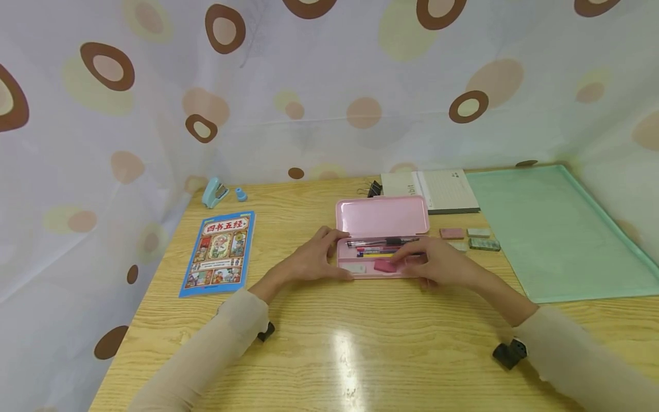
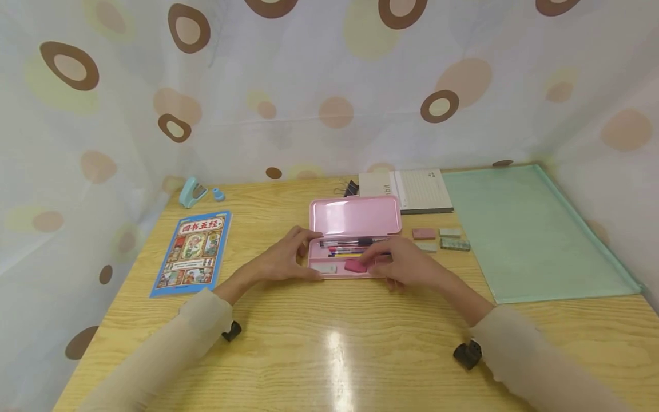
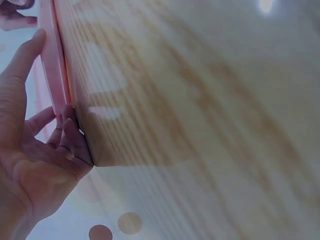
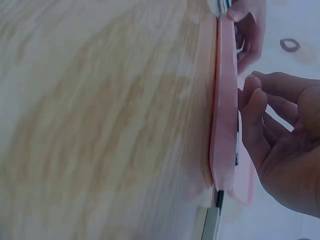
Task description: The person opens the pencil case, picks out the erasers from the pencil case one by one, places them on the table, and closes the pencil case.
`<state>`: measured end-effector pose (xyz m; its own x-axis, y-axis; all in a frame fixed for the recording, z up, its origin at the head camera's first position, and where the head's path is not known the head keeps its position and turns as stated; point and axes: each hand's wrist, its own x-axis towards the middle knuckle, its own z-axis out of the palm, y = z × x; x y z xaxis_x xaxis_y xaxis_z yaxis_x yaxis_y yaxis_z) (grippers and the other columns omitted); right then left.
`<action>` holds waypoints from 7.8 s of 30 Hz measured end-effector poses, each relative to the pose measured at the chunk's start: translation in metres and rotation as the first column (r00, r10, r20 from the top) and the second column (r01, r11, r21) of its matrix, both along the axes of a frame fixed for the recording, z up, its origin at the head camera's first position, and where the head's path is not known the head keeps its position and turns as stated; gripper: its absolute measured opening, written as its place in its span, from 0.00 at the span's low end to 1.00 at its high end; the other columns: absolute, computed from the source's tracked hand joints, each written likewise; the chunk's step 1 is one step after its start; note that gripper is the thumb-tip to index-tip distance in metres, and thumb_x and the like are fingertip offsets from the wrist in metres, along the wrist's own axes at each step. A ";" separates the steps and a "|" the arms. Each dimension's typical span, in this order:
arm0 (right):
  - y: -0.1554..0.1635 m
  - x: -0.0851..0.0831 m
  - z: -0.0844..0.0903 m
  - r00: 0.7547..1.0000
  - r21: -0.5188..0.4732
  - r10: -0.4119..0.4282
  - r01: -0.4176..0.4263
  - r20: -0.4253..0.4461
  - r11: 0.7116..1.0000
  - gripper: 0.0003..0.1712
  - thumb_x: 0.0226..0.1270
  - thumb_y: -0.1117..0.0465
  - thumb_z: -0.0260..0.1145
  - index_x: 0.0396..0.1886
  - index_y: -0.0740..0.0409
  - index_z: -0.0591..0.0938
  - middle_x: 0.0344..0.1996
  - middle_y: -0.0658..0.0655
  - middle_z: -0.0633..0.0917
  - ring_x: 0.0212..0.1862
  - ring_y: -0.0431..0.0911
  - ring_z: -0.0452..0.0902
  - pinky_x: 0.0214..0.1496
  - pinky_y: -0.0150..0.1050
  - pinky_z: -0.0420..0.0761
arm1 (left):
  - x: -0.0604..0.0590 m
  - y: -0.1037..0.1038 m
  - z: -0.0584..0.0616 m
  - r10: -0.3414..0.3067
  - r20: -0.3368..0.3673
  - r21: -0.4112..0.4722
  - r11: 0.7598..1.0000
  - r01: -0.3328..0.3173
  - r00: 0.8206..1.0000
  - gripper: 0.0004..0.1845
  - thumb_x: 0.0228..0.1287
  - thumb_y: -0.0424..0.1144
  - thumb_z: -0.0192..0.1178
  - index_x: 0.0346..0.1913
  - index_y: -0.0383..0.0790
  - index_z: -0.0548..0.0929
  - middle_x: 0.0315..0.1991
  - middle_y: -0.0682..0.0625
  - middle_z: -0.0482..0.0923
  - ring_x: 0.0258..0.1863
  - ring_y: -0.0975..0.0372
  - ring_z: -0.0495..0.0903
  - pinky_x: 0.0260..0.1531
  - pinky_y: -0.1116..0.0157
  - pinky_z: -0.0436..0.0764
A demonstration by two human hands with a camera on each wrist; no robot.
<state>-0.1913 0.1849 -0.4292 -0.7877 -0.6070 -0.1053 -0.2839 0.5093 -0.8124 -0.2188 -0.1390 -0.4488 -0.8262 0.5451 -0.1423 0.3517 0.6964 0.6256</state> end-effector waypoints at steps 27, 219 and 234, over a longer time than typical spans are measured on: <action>-0.019 0.006 -0.008 0.996 -0.023 0.020 -0.022 -0.087 0.999 0.17 0.79 0.71 0.58 0.57 0.59 0.88 0.46 0.59 0.80 0.15 0.43 0.75 0.17 0.38 0.76 | 0.000 0.001 0.000 -0.001 -0.007 0.004 1.000 0.001 1.000 0.51 0.52 0.63 0.78 0.76 0.51 0.67 0.58 0.53 0.65 0.50 0.58 0.71 0.49 0.60 0.74; 0.155 0.026 -0.001 0.863 0.019 -0.498 0.498 0.083 0.867 0.21 0.81 0.54 0.61 0.57 0.68 0.82 0.20 0.58 0.82 0.20 0.52 0.75 0.24 0.45 0.76 | 0.003 0.000 0.003 -0.003 0.016 0.009 1.000 0.003 1.000 0.52 0.54 0.62 0.78 0.78 0.50 0.65 0.57 0.52 0.64 0.50 0.59 0.69 0.48 0.60 0.74; 0.153 0.022 -0.008 0.885 0.047 -0.459 0.457 0.075 0.888 0.19 0.83 0.59 0.58 0.59 0.70 0.81 0.29 0.58 0.83 0.22 0.51 0.78 0.24 0.44 0.79 | 0.002 0.000 0.001 0.001 0.022 0.004 1.000 -0.001 1.000 0.52 0.54 0.62 0.77 0.78 0.51 0.65 0.57 0.53 0.64 0.50 0.59 0.69 0.48 0.60 0.73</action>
<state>-0.1690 0.3376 -0.4367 -0.9652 -0.1769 -0.1928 0.0533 0.5885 -0.8067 -0.2170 -0.1385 -0.4477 -0.8234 0.5450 -0.1581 0.3376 0.6943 0.6356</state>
